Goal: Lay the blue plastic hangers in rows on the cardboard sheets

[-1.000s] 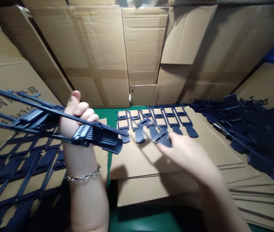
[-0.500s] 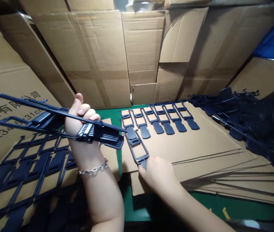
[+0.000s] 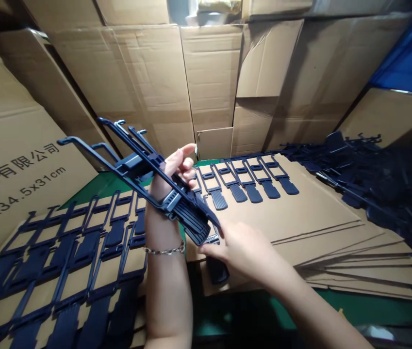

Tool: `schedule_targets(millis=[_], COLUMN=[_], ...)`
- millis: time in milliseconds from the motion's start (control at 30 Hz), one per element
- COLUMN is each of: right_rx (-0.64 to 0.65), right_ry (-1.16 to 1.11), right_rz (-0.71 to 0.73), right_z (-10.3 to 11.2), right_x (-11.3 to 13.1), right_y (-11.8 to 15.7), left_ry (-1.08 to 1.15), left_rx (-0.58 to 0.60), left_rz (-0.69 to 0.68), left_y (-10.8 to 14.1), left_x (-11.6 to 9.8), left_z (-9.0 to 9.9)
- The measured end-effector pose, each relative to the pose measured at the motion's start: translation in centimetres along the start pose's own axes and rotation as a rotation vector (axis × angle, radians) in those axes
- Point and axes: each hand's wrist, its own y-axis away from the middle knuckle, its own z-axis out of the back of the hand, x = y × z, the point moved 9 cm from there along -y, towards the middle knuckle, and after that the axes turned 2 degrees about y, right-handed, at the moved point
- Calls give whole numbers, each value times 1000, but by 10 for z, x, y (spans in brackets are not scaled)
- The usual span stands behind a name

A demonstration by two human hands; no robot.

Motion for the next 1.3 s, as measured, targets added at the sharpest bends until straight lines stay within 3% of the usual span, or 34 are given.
schedule_targets(millis=[167,300,400,533,733,800,867,967,1067,1133,1300], right_rx=[-201,-280,-374,-405,-471,-498,-502,-410,-345,-345,-334], right_ry=[-477,-627,-697,-712,-686,-726,-729,-613,-489,-435,-258], right_rz=[198,374,368,298,177,129,41,-146,-302,-329,-321], right_z=[25,30,38,42,33,28,20,2,-13,-17,-22], right_x=[-4,1,-10,-26,-49,-61,-78,-103,-121,-124,-114], right_y=[5,3,3,5,9,12,15,22,35,43,50], left_ry=[-2,-53,-94,-91,-185,-265,-354,-426,-375,-291,-108], left_rx=[63,132,177,250,298,256,140,-92,-236,-263,-159], left_rz=[44,51,96,114,64,30,-36,-192,-328,-337,-249], left_y=[2,-1,-5,-9,-8,-6,-5,-1,7,10,7], left_x=[17,30,41,48,42,32,16,-15,-39,-44,-40], left_z=[-19,-27,-32,-37,-28,-20,-6,20,39,45,39])
